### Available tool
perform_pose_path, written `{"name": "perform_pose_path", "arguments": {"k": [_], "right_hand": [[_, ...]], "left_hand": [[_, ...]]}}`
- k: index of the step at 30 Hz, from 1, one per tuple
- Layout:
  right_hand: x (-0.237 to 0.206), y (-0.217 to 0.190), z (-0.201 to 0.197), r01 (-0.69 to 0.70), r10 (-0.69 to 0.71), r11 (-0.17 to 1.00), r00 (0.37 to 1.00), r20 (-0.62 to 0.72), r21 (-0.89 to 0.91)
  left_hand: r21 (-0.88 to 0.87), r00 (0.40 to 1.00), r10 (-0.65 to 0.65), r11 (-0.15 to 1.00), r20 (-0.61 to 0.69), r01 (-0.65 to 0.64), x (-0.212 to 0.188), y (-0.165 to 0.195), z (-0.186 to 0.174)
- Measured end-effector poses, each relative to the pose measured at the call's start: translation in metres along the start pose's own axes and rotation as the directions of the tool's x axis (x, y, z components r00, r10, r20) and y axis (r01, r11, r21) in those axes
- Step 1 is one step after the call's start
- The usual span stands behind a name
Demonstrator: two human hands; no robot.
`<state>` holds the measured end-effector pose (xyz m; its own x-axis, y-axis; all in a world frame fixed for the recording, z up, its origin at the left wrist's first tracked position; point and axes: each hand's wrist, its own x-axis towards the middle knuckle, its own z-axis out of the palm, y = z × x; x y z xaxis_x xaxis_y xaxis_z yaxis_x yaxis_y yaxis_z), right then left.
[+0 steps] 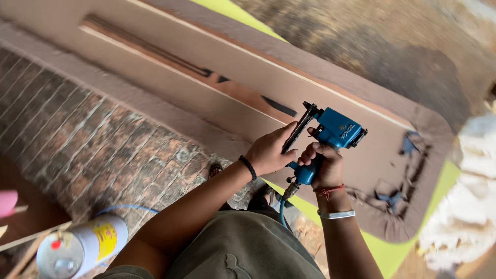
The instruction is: The person uses a pneumatic nail gun to staple brown fabric over the edges of a long wooden panel, pressing the fabric flat as they work around the border. They then position a strip of wood on the panel, lay a large foam pad on top, and drape a fabric cover over the foam, smoothing it with their hands.
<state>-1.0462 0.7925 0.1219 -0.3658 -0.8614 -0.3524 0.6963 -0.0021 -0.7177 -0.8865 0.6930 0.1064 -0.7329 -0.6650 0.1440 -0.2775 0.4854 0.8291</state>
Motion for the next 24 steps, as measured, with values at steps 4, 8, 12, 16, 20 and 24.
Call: {"name": "perform_pose_path", "arguments": {"k": [4,8,12,16,20,24], "right_hand": [[0.050,0.055,0.102,-0.109,0.093,0.992,0.969,0.230,0.057],[0.079,0.117,0.206,-0.143,0.128,0.989,0.935,0.330,0.022],[0.087,0.198,0.315,-0.263,0.240,0.965,0.876,0.418,-0.002],[0.087,0.275,0.411,-0.320,0.308,0.946,0.830,0.465,-0.056],[0.093,0.330,0.482,-0.414,0.408,0.904,0.773,0.486,-0.101],[0.118,0.377,0.538,-0.443,0.437,0.889,0.743,0.507,-0.116]], "left_hand": [[0.237,0.963,-0.124,0.955,-0.240,0.182,-0.012,-0.018,-0.091],[0.221,0.926,-0.087,0.959,-0.367,0.177,-0.048,-0.068,-0.203],[0.238,0.886,-0.067,0.951,-0.460,0.196,-0.115,-0.117,-0.305],[0.279,0.840,-0.119,0.911,-0.530,0.304,-0.172,-0.168,-0.400],[0.289,0.789,-0.161,0.872,-0.593,0.396,-0.218,-0.201,-0.463],[0.337,0.780,-0.251,0.796,-0.573,0.504,-0.243,-0.237,-0.519]]}}
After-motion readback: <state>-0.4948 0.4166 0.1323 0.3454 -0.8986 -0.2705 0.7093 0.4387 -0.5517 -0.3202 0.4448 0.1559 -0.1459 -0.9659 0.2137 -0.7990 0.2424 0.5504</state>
